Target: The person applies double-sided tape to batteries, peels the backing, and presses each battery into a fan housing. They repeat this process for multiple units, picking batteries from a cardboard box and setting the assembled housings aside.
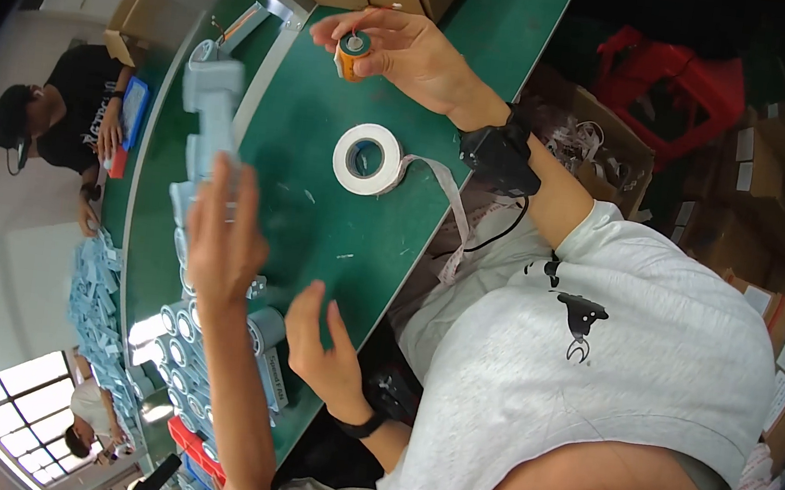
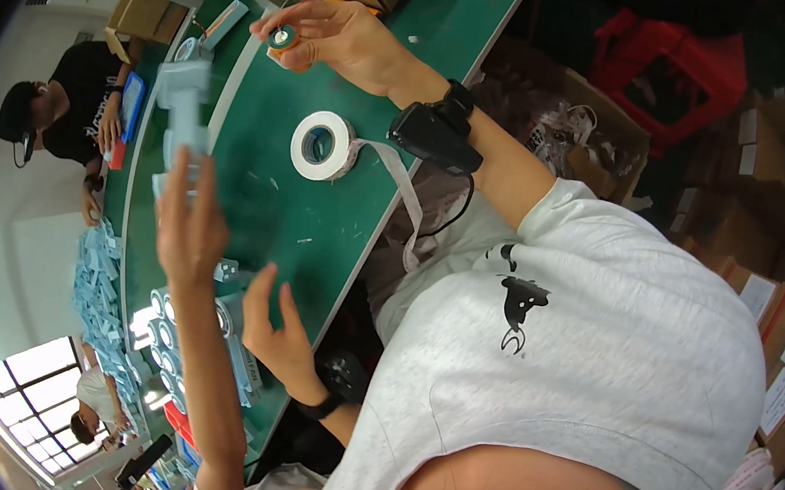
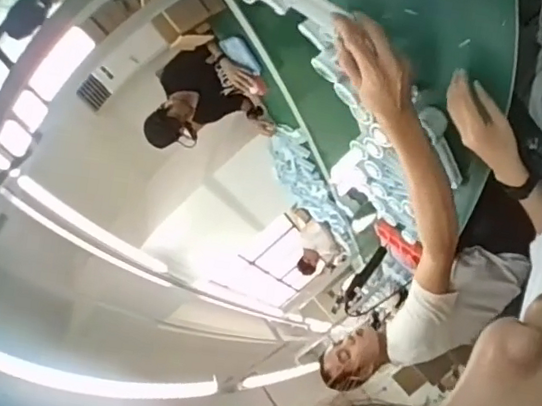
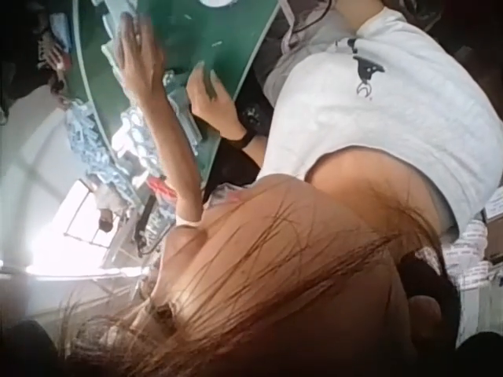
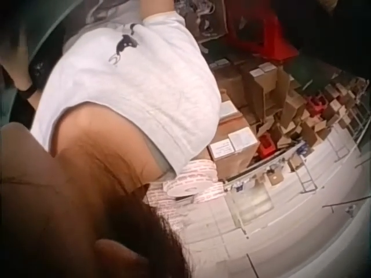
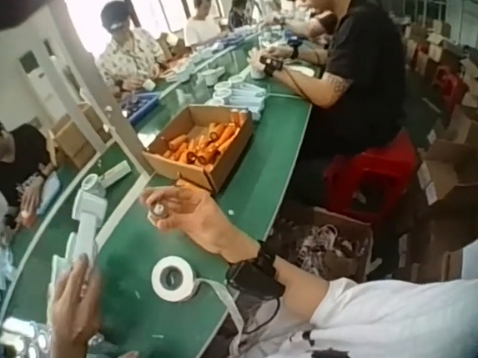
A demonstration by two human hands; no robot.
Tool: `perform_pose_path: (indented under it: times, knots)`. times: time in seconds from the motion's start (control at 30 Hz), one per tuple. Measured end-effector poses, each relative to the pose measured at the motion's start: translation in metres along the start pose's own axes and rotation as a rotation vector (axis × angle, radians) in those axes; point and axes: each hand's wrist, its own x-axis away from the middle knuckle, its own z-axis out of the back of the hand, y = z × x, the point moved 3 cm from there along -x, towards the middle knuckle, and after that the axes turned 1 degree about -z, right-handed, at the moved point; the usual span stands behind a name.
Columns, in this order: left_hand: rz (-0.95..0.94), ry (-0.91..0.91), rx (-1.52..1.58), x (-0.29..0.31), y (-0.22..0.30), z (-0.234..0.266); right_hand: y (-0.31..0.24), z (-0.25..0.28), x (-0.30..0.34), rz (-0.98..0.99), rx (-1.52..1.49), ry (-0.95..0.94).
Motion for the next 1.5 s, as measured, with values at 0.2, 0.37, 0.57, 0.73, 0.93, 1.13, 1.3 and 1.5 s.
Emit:
perform_pose_path:
  times: [0.2, 0.37, 0.57, 0.73, 0.93, 1.13, 1.3, 1.5]
  knots:
    - [-0.548, -0.320, -0.584, -0.012, 0.061, -0.019, -0.004, 0.004, 0.005, -0.218, -0.094, 0.286]
    - [0.836, -0.174, 0.927, -0.075, 0.050, -0.006, -0.011, 0.018, 0.013, -0.201, 0.061, 0.278]
    - [0.650, -0.381, 0.283, -0.080, -0.037, -0.112, -0.018, -0.019, 0.003, -0.260, 0.124, 0.090]
    - [0.748, -0.580, 0.663, -0.065, -0.030, -0.120, -0.018, -0.028, -0.004, -0.258, 0.350, -0.030]
    - [0.051, -0.309, 0.597, -0.066, -0.038, -0.065, -0.012, -0.027, -0.026, -0.249, 0.478, -0.093]
    - [-0.263, -0.302, 0.541, -0.069, -0.020, -0.073, 0.007, -0.032, -0.031, -0.368, 0.352, -0.128]
    - [-0.183, -0.249, 0.649, -0.063, -0.020, -0.095, 0.022, -0.049, -0.016, -0.305, 0.436, -0.111]
    - [0.014, -0.237, 1.074, -0.064, -0.031, -0.102, 0.024, -0.048, -0.007, -0.388, 0.824, -0.218]
